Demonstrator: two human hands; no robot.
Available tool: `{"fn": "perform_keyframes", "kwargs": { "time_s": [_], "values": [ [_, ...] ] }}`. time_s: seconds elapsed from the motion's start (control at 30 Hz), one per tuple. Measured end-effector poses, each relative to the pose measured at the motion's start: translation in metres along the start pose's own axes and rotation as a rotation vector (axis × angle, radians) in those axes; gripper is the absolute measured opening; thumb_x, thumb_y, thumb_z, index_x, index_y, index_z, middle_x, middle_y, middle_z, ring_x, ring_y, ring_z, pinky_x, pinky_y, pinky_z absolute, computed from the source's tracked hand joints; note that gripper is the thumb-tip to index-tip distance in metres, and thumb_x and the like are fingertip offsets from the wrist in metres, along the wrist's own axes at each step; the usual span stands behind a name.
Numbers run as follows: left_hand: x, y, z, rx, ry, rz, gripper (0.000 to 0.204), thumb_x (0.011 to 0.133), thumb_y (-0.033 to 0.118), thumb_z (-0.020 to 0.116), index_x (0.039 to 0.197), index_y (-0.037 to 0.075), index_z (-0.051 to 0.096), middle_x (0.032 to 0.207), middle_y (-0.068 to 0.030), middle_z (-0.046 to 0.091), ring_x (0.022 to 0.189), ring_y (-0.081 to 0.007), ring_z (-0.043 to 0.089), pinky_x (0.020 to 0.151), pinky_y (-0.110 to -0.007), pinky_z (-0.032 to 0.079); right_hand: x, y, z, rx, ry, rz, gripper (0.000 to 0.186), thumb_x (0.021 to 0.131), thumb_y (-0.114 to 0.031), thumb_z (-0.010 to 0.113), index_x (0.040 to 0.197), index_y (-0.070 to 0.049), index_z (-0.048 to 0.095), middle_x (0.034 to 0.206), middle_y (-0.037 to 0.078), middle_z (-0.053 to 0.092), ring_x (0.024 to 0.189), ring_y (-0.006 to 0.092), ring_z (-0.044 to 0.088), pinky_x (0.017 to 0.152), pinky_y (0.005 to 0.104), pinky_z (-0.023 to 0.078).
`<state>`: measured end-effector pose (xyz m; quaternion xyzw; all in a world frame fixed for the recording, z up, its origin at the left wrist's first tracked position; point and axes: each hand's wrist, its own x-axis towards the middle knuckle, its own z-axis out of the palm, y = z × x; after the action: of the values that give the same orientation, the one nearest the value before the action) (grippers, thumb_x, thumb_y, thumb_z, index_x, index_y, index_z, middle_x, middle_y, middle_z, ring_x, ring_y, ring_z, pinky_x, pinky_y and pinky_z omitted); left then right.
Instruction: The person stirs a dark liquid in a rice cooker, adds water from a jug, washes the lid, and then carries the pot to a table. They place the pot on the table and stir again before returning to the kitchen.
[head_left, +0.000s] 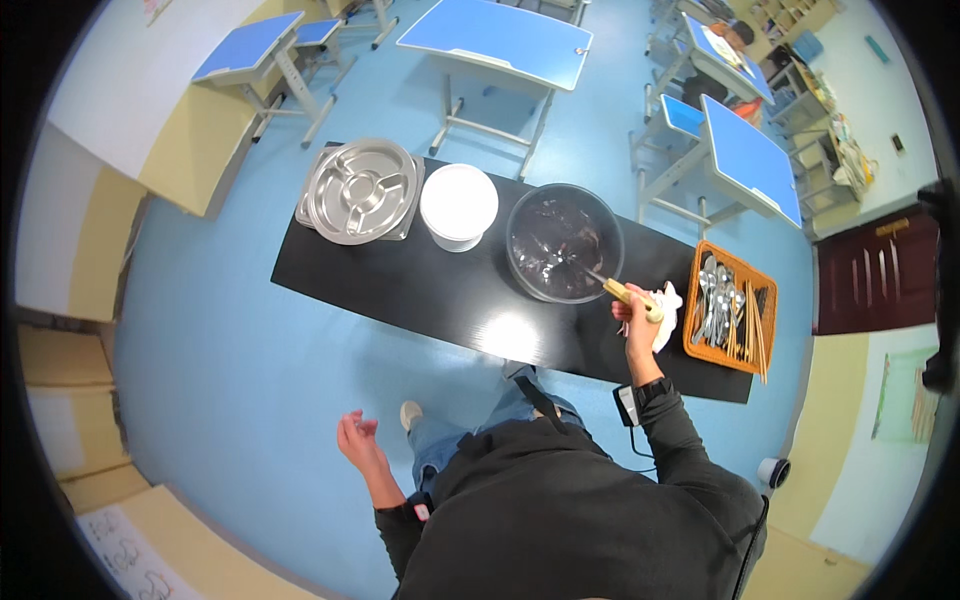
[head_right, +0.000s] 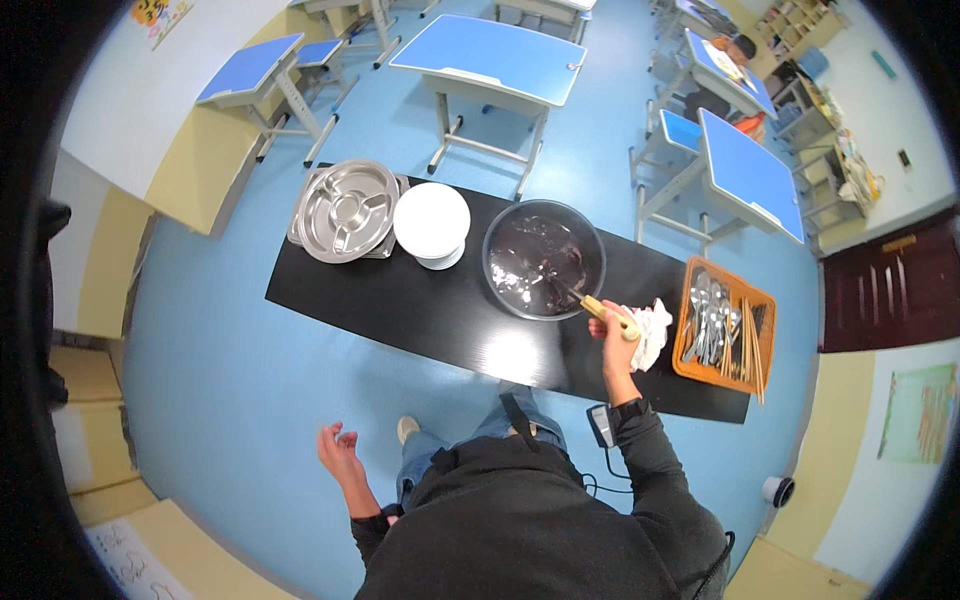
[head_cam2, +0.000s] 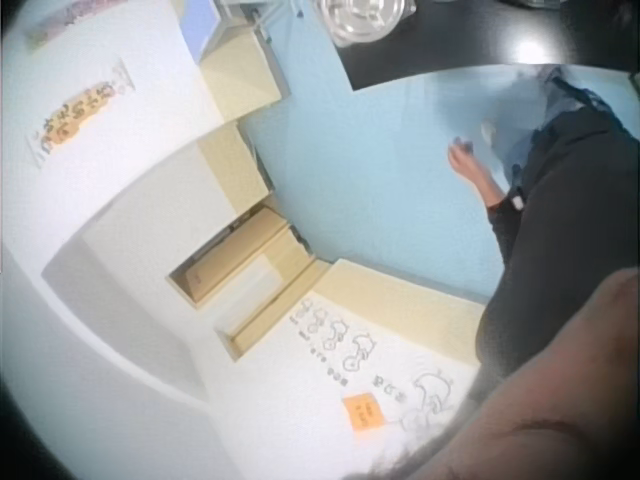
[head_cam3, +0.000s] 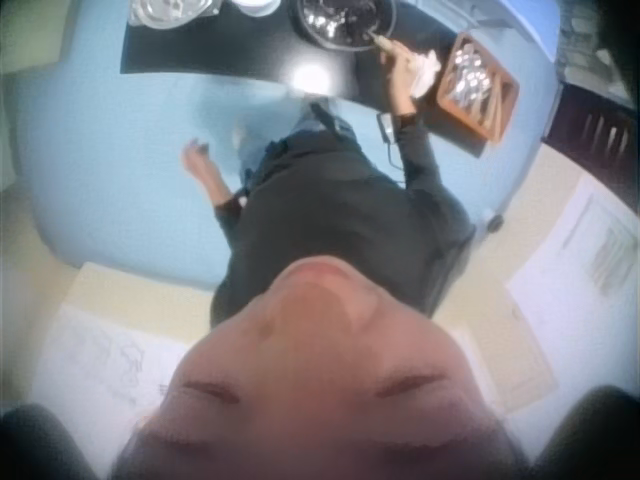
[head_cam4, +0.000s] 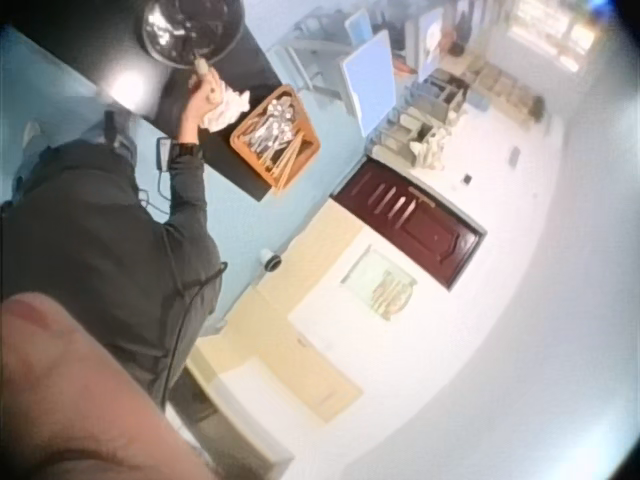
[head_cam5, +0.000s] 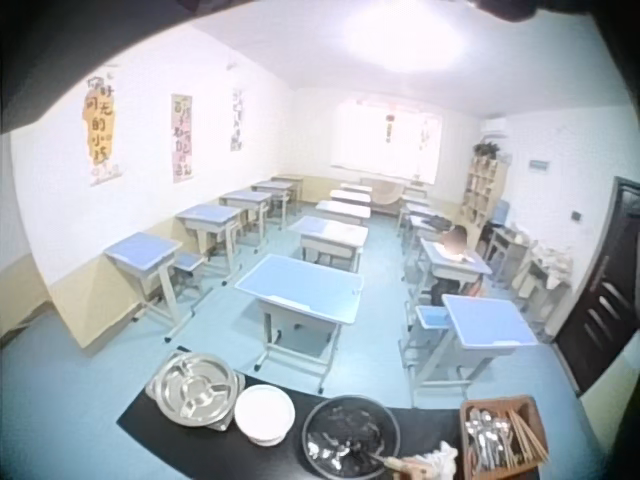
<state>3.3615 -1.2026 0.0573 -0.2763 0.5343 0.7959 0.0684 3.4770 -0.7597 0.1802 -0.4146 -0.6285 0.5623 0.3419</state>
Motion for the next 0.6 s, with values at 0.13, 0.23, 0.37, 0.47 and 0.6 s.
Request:
{"fn": "perform_keyframes", "kwargs": {
  "time_s": [0.13, 0.23, 0.37, 0.47, 0.6],
  "values": [
    [0.046, -0.003, -0.086, -0.018, -0.082, -0.002, 0.028, 0.092, 0.024, 0.047, 0.074, 0.003, 0.051, 0.088, -0.0071, 0.057, 0.063, -0.0134, 0.053, 0.062, -0.028, 0.045, -0.019, 0.012, 0.020, 0.108, 0.119, -0.097, 0.029, 0.084, -0.026, 0.061, 0.102, -0.004, 0.058, 0.063, 0.006, 0.059, 0.051, 0.0112, 0.055, 0.047, 0.0210, 0.045],
    [0.080, 0.021, -0.174, 0.085, -0.111, 0.098, 0.030, 0.094, 0.026, 0.044, 0.079, 0.002, 0.054, 0.094, -0.0094, 0.058, 0.065, -0.0144, 0.054, 0.064, -0.029, 0.047, -0.048, 0.018, 0.055, 0.301, 0.387, 0.176, 0.025, 0.082, -0.027, 0.063, 0.099, -0.010, 0.057, 0.059, 0.001, 0.053, 0.050, 0.0100, 0.050, 0.047, 0.0206, 0.043],
    [0.122, 0.065, -0.254, -0.124, -0.031, -0.003, 0.028, 0.093, 0.027, 0.044, 0.105, 0.004, 0.056, 0.096, -0.0120, 0.059, 0.068, -0.0150, 0.056, 0.066, -0.029, 0.049, -0.108, 0.027, 0.147, 0.164, 0.076, 0.360, 0.056, 0.081, -0.016, 0.062, 0.129, -0.018, 0.034, 0.068, 0.004, 0.056, 0.050, 0.0131, 0.052, 0.046, 0.0259, 0.044],
    [0.149, 0.099, -0.301, -0.096, -0.008, 0.020, 0.034, 0.092, 0.023, 0.046, 0.123, 0.008, 0.046, 0.095, -0.0130, 0.060, 0.069, -0.0154, 0.058, 0.065, -0.027, 0.049, -0.134, 0.011, 0.226, 0.078, 0.103, 0.169, 0.065, 0.083, -0.012, 0.057, 0.136, -0.017, 0.019, 0.070, 0.007, 0.057, 0.052, 0.0133, 0.053, 0.046, 0.0243, 0.044],
    [0.221, 0.143, -0.341, -0.093, 0.055, -0.057, 0.038, 0.091, 0.017, 0.048, 0.127, 0.008, 0.040, 0.097, -0.0146, 0.060, 0.072, -0.0166, 0.061, 0.065, -0.026, 0.050, -0.169, 0.029, 0.349, 0.021, -0.143, 0.094, 0.042, 0.085, -0.010, 0.051, 0.123, -0.009, 0.032, 0.065, 0.005, 0.052, 0.046, 0.0109, 0.046, 0.041, 0.0239, 0.039]
  ]
}}
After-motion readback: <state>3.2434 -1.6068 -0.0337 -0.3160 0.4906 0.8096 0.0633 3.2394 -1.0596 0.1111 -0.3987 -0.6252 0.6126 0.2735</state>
